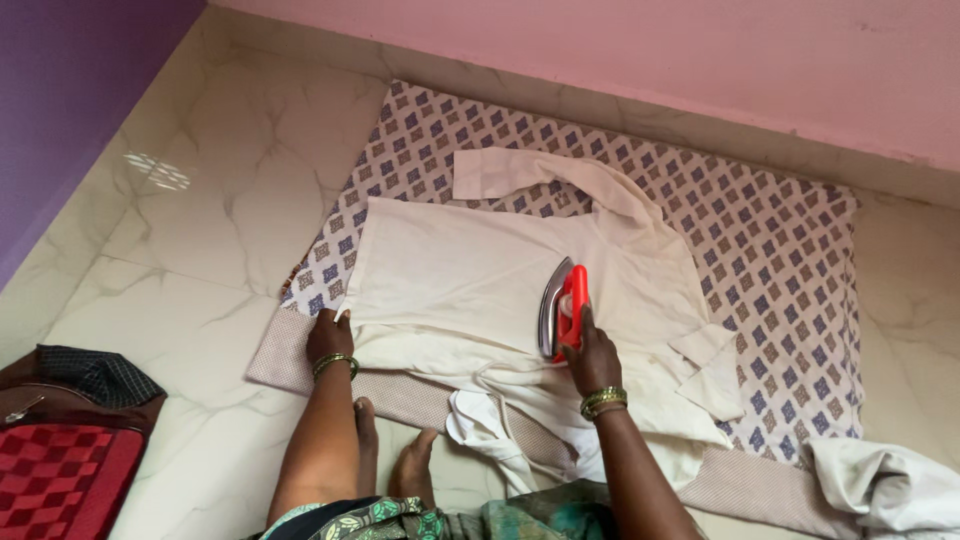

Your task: The person buttons a white shirt, lays it flat on a patterned mat, and irons it with a red electric iron. The person smooths the fabric with their hands and moves the iron across the shirt's body and sleeves.

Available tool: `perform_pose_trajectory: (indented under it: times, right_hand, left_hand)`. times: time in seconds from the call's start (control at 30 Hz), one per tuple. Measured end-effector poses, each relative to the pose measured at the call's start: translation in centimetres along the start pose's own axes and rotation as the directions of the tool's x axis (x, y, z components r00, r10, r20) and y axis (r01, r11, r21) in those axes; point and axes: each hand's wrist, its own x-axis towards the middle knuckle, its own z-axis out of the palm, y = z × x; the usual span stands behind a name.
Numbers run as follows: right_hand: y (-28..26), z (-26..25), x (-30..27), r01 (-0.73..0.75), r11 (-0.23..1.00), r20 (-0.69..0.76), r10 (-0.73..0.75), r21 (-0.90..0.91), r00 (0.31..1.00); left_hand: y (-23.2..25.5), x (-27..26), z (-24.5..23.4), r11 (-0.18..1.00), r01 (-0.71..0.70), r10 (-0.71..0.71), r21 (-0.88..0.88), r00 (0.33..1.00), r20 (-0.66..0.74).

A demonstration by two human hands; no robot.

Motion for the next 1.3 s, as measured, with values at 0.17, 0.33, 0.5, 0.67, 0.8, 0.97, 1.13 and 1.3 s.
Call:
perform_pose_trajectory:
  times: [0.17,0.33,0.5,0.67,0.8,0.97,1.13,1.3]
  right_hand:
    - [0.4,0.3,-1.0,0.051,0.988,-0.139,-0.031,0.143,0.99]
    - [0.1,0.7,-0.1,0.039,0.991,-0.109,-0.025,0.129,0.994]
    - [-0.3,0.8,0.2,0.232,0.955,-0.222,-0.19,0.186,0.956]
    - [0.8,1.0,0.4,0.21,0.949,-0.222,-0.158,0.234,0.962]
    - [1.6,0.9,1.4,0.178,0.953,-0.267,-0.11,0.244,0.957]
    - [2.3,0.7,1.7,0.19,0.951,-0.305,-0.11,0.243,0.946]
    - [3.1,0.5,1.8,0.171,0.947,-0.255,-0.1,0.273,0.962]
    - [3.5,0.1,2.2,0.145,0.944,-0.274,-0.061,0.297,0.96]
  left_hand:
    - [0.1,0.5,-0.5,0.999,0.041,-0.042,0.01,0.996,0.079]
    - [3.3,1.6,-3.6,0.984,0.104,-0.122,0.145,0.985,0.121]
    - [9.1,2.0,-5.1,0.966,-0.086,0.123,0.242,0.982,-0.141]
    - [13.4,5.7,-1.6,0.955,-0.213,0.212,0.207,0.977,0.028]
    - [15.7,6.4,2.4,0.914,-0.393,0.391,0.101,0.919,0.046]
    - [18.6,5.1,5.7,0.872,-0.418,0.385,0.254,0.907,0.17]
    - [19.1,6.4,6.8,0.856,-0.355,0.322,0.376,0.935,0.152]
    - [19.5,7.4,7.1,0.884,-0.28,0.255,0.374,0.96,0.116]
